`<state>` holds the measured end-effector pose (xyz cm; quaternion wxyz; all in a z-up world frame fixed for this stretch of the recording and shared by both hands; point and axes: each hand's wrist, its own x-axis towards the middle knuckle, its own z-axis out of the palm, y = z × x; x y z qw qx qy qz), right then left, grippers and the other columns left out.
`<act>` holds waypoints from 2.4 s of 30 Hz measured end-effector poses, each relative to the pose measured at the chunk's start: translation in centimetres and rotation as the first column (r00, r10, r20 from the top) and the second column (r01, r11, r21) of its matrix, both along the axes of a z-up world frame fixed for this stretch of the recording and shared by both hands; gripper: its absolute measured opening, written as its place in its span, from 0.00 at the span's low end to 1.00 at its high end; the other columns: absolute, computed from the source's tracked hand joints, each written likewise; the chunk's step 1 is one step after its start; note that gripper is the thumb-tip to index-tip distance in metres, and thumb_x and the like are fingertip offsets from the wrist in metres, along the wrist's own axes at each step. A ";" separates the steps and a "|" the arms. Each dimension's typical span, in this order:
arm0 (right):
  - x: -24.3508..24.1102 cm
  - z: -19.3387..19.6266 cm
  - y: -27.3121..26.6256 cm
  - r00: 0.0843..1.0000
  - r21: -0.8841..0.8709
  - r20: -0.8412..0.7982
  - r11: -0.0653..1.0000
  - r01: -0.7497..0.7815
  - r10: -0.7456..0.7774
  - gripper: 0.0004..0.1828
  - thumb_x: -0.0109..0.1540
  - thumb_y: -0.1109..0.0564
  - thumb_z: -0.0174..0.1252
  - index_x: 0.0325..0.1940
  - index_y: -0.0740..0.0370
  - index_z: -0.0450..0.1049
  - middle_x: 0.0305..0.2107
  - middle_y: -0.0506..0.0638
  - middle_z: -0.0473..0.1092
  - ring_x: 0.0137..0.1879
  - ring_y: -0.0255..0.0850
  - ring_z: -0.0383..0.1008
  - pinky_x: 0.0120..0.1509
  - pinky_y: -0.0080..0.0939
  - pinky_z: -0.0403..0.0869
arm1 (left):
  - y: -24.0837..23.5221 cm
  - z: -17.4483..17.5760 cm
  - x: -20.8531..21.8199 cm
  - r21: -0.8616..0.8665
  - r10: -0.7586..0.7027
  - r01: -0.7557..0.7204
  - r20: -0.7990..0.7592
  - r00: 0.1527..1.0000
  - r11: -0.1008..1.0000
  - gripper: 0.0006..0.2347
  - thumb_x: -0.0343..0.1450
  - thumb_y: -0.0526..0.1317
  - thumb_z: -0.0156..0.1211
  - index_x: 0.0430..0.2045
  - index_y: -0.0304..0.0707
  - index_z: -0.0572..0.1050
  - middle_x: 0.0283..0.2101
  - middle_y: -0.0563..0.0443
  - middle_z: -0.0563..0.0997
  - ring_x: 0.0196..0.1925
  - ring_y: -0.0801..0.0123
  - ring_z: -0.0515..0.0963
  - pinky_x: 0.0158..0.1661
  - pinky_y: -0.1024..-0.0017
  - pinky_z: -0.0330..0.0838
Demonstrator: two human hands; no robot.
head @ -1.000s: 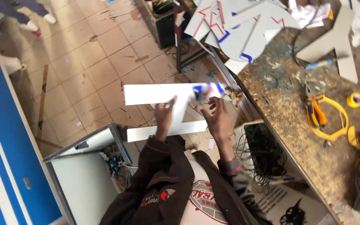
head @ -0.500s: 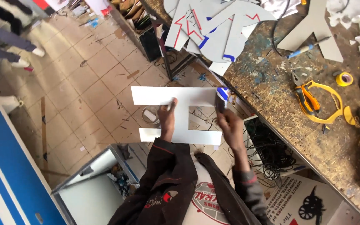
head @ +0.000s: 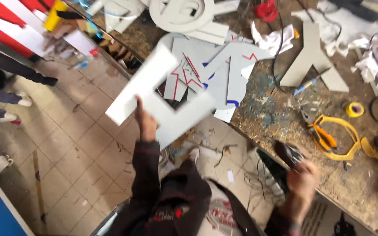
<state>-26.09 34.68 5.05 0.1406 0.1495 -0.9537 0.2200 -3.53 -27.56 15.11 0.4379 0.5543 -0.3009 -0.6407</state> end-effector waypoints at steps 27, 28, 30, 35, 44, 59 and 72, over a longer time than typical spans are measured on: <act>7.3 5.5 -30.0 0.614 -0.764 0.621 0.203 0.612 0.487 0.15 0.77 0.54 0.60 0.39 0.58 0.65 0.26 0.52 0.59 0.15 0.37 0.55 0.17 0.32 0.56 | -0.7 -7.2 -24.1 -0.174 -0.077 0.964 0.984 0.162 -0.200 0.38 0.72 0.59 0.76 0.70 0.26 0.73 0.73 0.28 0.74 0.79 0.39 0.71 0.75 0.44 0.65; 6.7 4.9 -30.7 0.639 -0.777 0.621 0.245 0.580 0.455 0.14 0.77 0.53 0.61 0.42 0.58 0.67 0.26 0.51 0.60 0.17 0.35 0.58 0.19 0.31 0.56 | 0.0 -6.9 -23.4 -0.235 -0.053 0.951 0.972 0.229 -0.202 0.32 0.74 0.52 0.74 0.69 0.28 0.74 0.72 0.30 0.74 0.79 0.39 0.70 0.74 0.41 0.66; 5.9 3.6 -31.4 0.652 -0.778 0.627 0.295 0.555 0.428 0.13 0.77 0.52 0.63 0.45 0.58 0.68 0.27 0.49 0.61 0.18 0.32 0.60 0.21 0.30 0.56 | 0.6 -7.8 -22.4 -0.285 -0.029 0.939 0.958 0.285 -0.195 0.26 0.76 0.45 0.72 0.68 0.29 0.74 0.71 0.32 0.74 0.78 0.38 0.69 0.73 0.39 0.68; 4.6 5.3 -31.2 0.667 -0.753 0.651 0.422 0.505 0.363 0.37 0.79 0.37 0.62 0.71 0.76 0.64 0.32 0.50 0.59 0.27 0.31 0.62 0.27 0.32 0.58 | -0.4 -9.5 -22.8 -0.282 -0.167 0.943 0.953 0.254 -0.178 0.20 0.73 0.39 0.74 0.60 0.36 0.81 0.65 0.37 0.81 0.75 0.45 0.74 0.75 0.37 0.63; 6.2 6.9 -22.4 0.556 -0.649 0.720 0.686 0.329 0.415 0.17 0.72 0.51 0.70 0.34 0.64 0.80 0.17 0.49 0.59 0.20 0.36 0.59 0.25 0.35 0.59 | 5.3 -11.9 -21.1 -0.393 -0.271 0.834 0.913 0.304 -0.387 0.17 0.63 0.44 0.71 0.47 0.49 0.83 0.58 0.50 0.83 0.71 0.56 0.79 0.73 0.40 0.63; 16.3 8.0 -8.8 0.610 -0.777 0.437 -0.065 0.626 0.661 0.12 0.75 0.57 0.59 0.39 0.64 0.73 0.20 0.37 0.48 0.21 0.26 0.49 0.20 0.24 0.54 | 32.1 -0.4 -9.0 -0.661 -0.668 0.742 0.502 0.550 0.114 0.06 0.77 0.31 0.67 0.40 0.44 0.75 0.36 0.57 0.72 0.37 0.66 0.76 0.50 0.65 0.74; 25.2 9.0 -0.3 0.658 -0.739 0.450 -0.161 0.654 0.603 0.16 0.75 0.56 0.64 0.35 0.63 0.72 0.17 0.43 0.52 0.13 0.29 0.57 0.15 0.30 0.61 | 50.3 -1.1 -6.8 0.086 -0.255 0.906 -0.967 -0.025 -0.414 0.46 0.80 0.75 0.47 0.86 0.41 0.48 0.31 0.64 0.64 0.22 0.82 0.67 0.30 0.78 0.72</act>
